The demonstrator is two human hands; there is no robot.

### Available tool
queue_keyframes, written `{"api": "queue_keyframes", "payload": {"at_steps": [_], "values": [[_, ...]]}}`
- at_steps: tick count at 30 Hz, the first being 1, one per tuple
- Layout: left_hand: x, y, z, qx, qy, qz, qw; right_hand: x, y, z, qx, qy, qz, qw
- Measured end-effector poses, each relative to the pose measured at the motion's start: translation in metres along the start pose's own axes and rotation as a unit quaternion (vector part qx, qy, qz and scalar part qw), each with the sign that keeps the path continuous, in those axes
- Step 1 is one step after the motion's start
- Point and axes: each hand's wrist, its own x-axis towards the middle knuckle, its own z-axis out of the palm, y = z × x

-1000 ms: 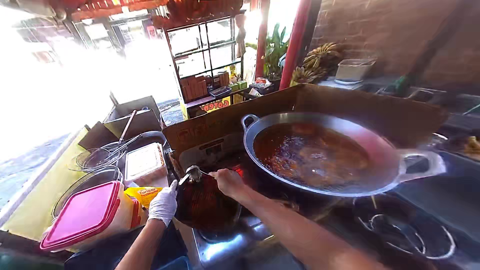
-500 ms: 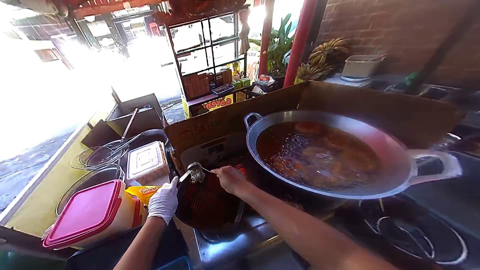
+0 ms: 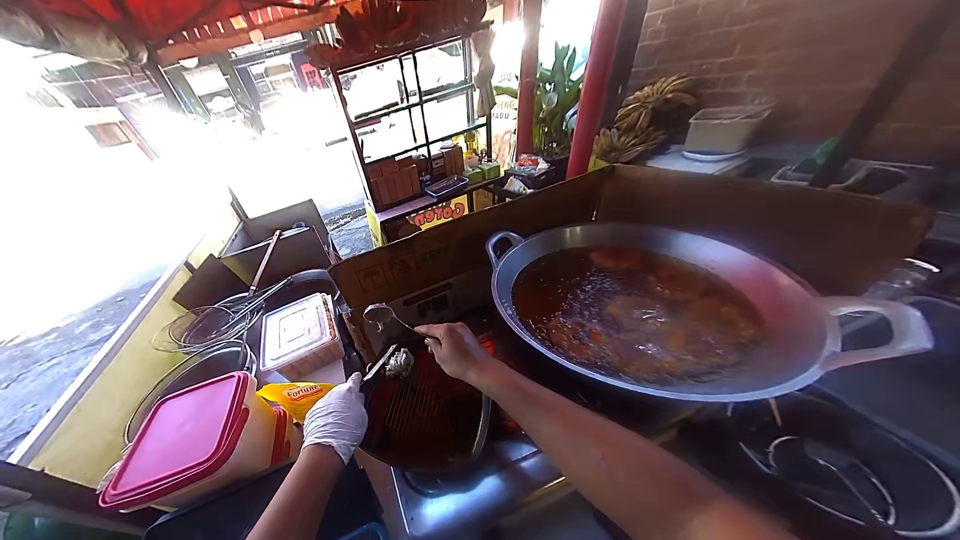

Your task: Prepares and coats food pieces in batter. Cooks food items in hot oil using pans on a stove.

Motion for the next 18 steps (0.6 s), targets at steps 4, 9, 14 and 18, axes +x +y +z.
{"api": "queue_keyframes", "payload": {"at_steps": [4, 9, 14, 18], "values": [[0.002, 0.023, 0.009, 0.042, 0.002, 0.015, 0.999, 0.001, -0.006, -0.004, 0.025, -0.005, -0.002, 1.0], [0.012, 0.042, 0.013, 0.078, 0.008, -0.011, 0.997, -0.01, -0.007, -0.007, 0.04, -0.002, -0.005, 0.999], [0.01, 0.046, -0.002, 0.11, -0.017, -0.048, 0.993, -0.022, -0.002, -0.006, 0.055, 0.006, 0.011, 0.998], [0.008, 0.046, -0.015, 0.127, -0.042, -0.07, 0.989, -0.028, -0.002, -0.008, 0.058, -0.004, 0.031, 0.998]]}}
